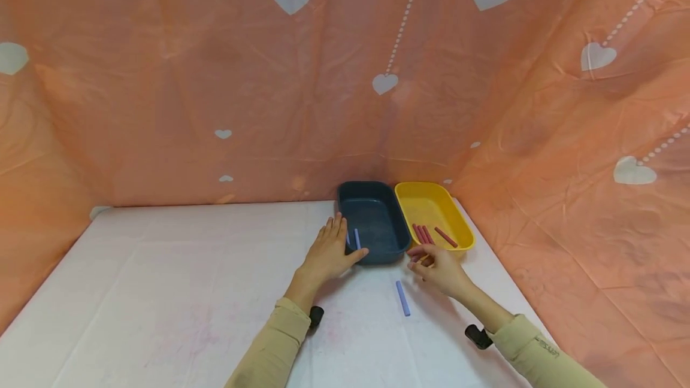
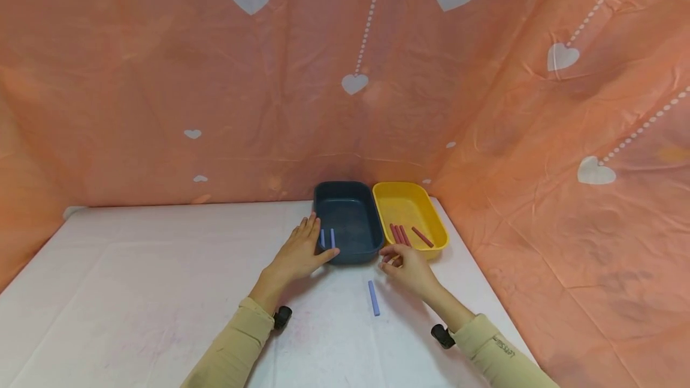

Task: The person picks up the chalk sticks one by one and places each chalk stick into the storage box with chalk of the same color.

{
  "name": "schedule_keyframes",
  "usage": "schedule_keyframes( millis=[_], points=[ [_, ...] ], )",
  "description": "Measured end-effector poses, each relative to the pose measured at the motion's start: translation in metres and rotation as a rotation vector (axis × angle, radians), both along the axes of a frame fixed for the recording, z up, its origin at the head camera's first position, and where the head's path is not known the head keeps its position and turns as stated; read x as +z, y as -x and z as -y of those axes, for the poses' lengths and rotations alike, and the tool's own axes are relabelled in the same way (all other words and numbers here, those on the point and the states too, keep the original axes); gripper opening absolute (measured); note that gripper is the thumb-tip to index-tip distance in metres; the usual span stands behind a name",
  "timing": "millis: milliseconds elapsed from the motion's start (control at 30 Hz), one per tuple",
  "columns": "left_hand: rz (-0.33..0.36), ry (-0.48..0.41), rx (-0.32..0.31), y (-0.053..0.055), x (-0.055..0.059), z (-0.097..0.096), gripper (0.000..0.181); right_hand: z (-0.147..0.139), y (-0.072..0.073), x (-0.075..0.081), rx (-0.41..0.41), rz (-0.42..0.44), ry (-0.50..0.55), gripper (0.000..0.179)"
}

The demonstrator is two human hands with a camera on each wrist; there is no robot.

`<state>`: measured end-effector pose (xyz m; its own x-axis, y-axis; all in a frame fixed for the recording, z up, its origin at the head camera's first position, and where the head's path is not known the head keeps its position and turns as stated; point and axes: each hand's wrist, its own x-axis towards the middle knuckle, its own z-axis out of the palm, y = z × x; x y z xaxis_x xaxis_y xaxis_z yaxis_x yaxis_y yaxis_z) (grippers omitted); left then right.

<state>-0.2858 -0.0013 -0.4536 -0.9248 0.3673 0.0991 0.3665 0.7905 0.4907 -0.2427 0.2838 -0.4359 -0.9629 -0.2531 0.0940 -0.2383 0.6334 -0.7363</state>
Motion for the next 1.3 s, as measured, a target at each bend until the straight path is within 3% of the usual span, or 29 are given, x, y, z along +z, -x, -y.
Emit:
schedule_keyframes(
  millis=[167,367,567,700,1300],
  points=[
    [0.0,-0.009,-0.001,0.0,-0.001,0.001,0.099,0.007,-0.006,-0.009,0.071,0.044,0.029,0.03],
    [-0.001,-0.005,0.003,-0.001,-0.001,0.001,0.099,0.016,-0.011,-0.022,0.116,0.031,0.014,0.026],
    [-0.005,0.0,0.003,0.0,0.0,0.001,0.099,0.021,-0.012,-0.026,0.111,0.006,-0.086,0.024],
    [0.002,-0.001,0.002,0.0,0.001,0.0,0.099,0.022,-0.012,-0.027,0.104,0.036,-0.129,0.026],
    [0.009,0.003,0.014,0.0,0.0,0.0,0.1,0.024,-0.013,-0.029,0.093,0.038,-0.143,0.02]
  ],
)
